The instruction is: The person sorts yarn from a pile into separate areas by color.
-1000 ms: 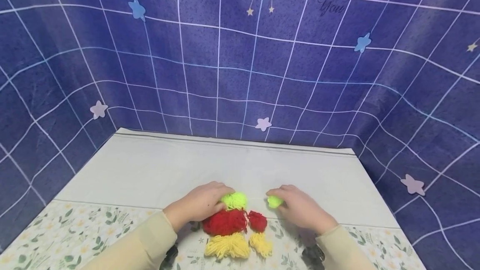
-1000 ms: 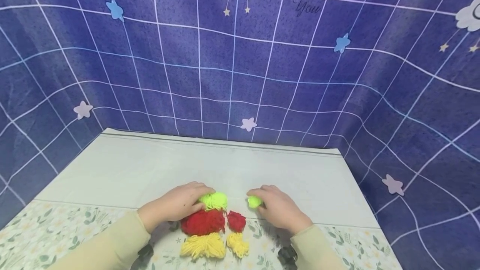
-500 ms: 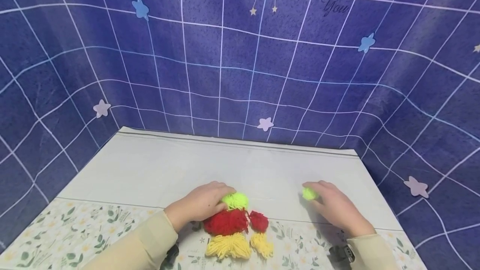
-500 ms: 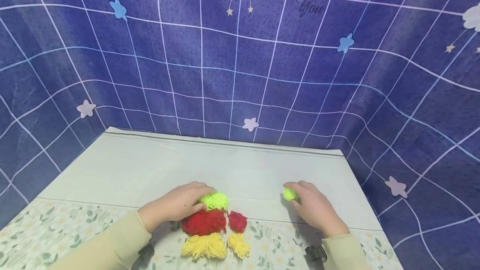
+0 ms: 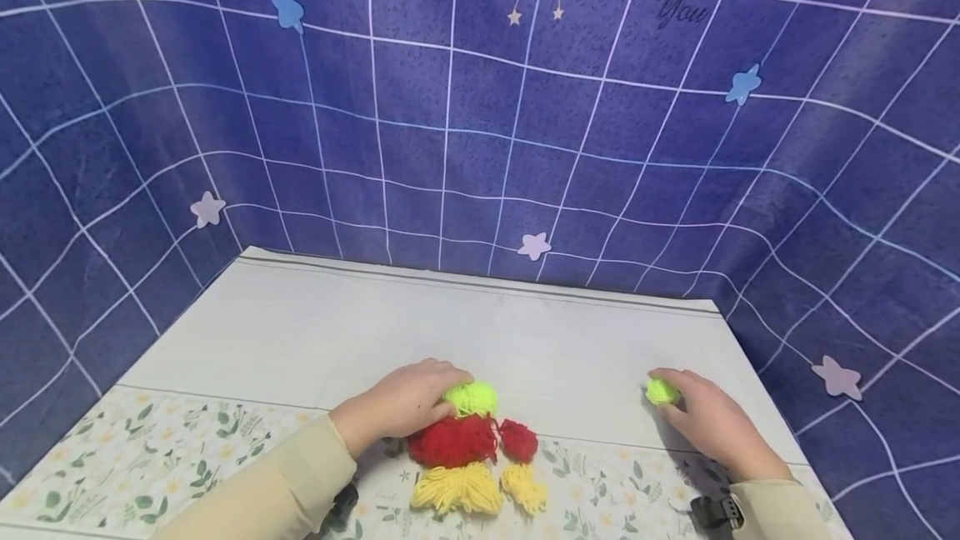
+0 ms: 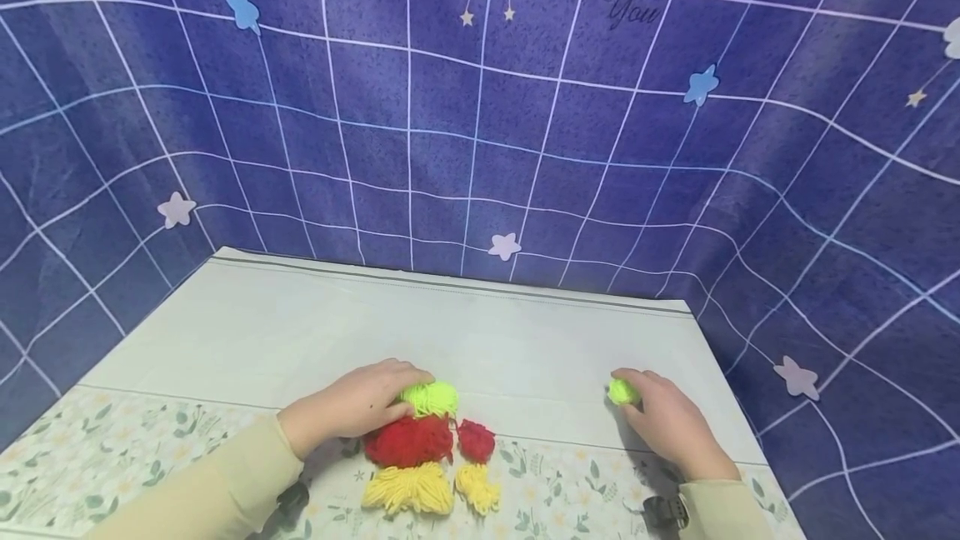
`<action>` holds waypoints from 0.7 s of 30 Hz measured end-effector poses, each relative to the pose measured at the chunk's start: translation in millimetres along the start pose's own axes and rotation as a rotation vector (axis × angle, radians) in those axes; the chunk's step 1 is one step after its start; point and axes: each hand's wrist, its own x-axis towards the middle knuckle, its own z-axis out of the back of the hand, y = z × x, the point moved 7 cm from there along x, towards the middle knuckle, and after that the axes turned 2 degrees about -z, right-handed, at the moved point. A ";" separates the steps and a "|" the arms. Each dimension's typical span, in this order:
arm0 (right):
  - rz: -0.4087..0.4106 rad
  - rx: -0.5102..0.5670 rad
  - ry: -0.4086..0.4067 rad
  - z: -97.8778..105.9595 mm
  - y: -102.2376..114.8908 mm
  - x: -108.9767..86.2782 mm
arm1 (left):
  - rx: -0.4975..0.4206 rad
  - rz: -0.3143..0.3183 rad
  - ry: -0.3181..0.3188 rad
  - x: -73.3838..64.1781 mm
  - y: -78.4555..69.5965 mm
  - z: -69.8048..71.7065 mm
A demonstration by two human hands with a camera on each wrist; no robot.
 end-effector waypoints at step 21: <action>-0.015 -0.042 0.035 -5.3 -14.0 -1.4 | 0.067 0.010 -0.005 3.6 -1.8 0.9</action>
